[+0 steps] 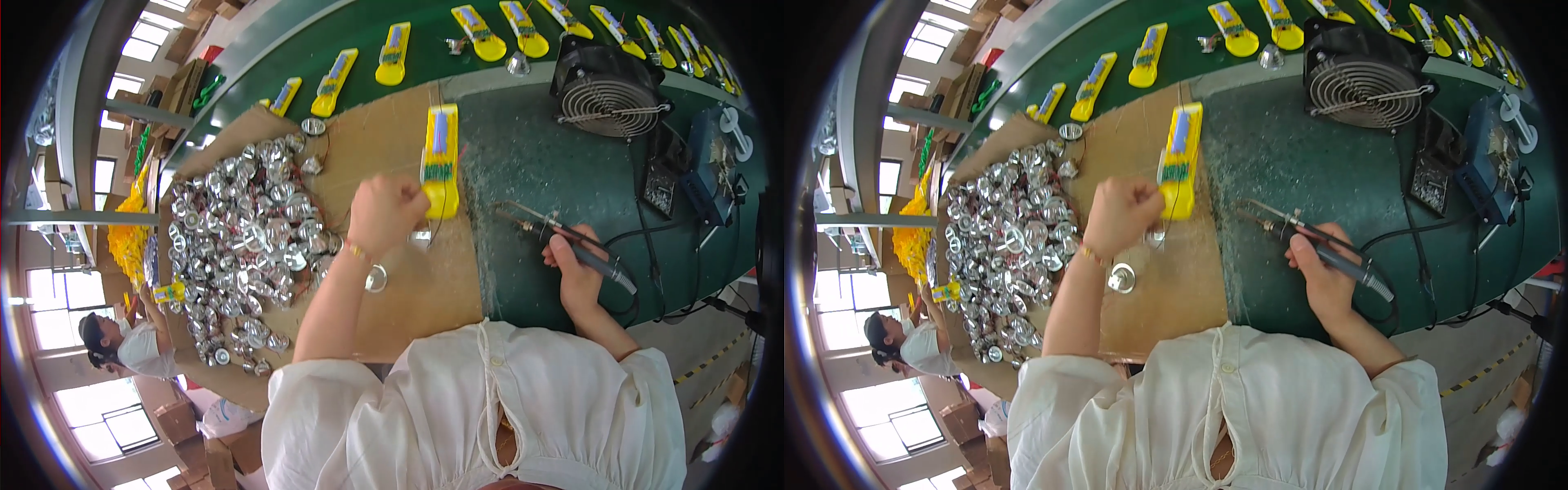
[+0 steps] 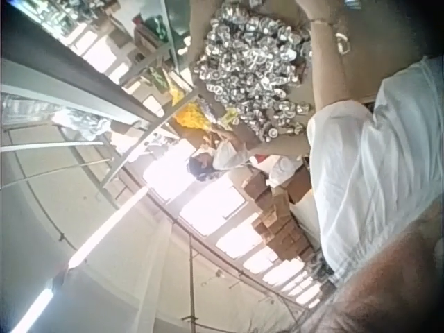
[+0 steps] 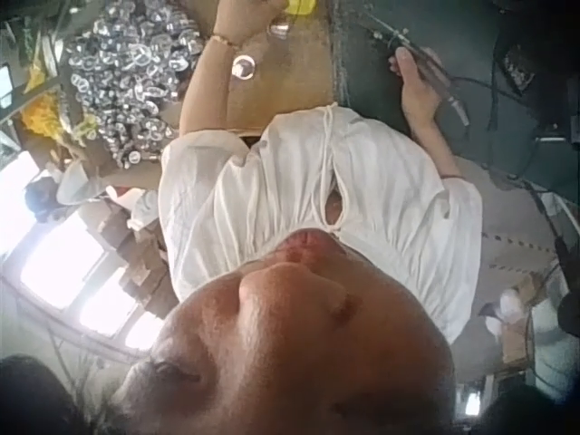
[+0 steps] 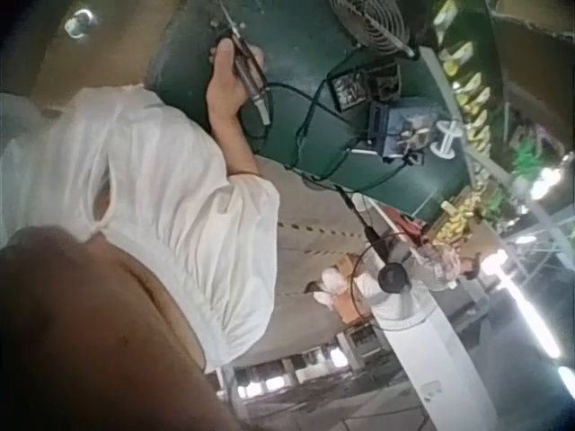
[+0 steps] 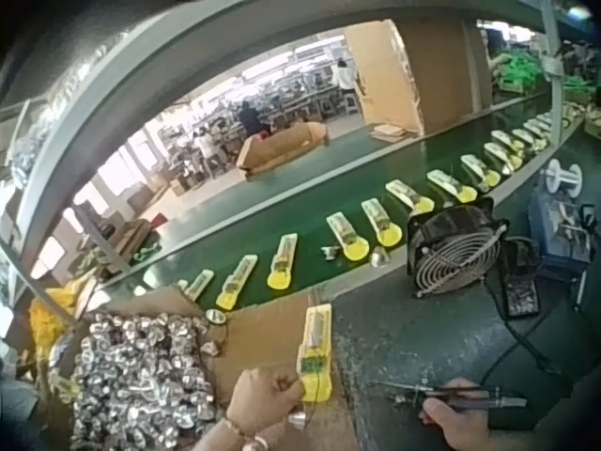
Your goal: Soldering wires and components to a circuit board inside a plastic housing at an assembly station.
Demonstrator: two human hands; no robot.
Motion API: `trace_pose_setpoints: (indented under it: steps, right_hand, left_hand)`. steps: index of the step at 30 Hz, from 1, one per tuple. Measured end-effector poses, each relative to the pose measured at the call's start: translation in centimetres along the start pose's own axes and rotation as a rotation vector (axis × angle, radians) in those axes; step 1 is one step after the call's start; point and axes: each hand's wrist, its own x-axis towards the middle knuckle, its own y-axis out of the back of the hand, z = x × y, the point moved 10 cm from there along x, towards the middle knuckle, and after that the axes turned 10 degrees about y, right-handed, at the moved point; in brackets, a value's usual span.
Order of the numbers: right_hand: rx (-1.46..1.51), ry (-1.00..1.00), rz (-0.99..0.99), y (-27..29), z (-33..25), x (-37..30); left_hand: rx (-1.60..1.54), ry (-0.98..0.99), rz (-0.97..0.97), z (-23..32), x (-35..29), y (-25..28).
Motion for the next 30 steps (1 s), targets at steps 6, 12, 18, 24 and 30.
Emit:
trace_pose_setpoints:
  steps: [6, 12, 18, 24, 30]
  right_hand:
    - [0.012, -0.035, -0.020, -0.5, 0.8, -0.2]
    - [0.061, -0.054, -0.009, -0.5, 0.8, -0.2]
    - [0.074, -0.058, -0.043, -0.6, 0.8, 0.0]
    - [0.054, -0.073, -0.007, -0.5, 0.6, 0.3]
    - [0.031, -0.025, 0.018, -0.3, 0.4, 0.7]
  left_hand:
    - [0.077, -0.064, 0.475, 5.3, 14.8, 5.7]
    - [0.150, -0.168, 0.547, 3.2, 20.3, 7.8]
    - [0.261, -0.160, 0.370, 3.0, 16.1, 5.6]
    - [0.278, -0.233, 0.093, 3.0, -0.6, 3.2]
    - [0.291, -0.060, 0.544, -3.3, 0.5, 10.8]
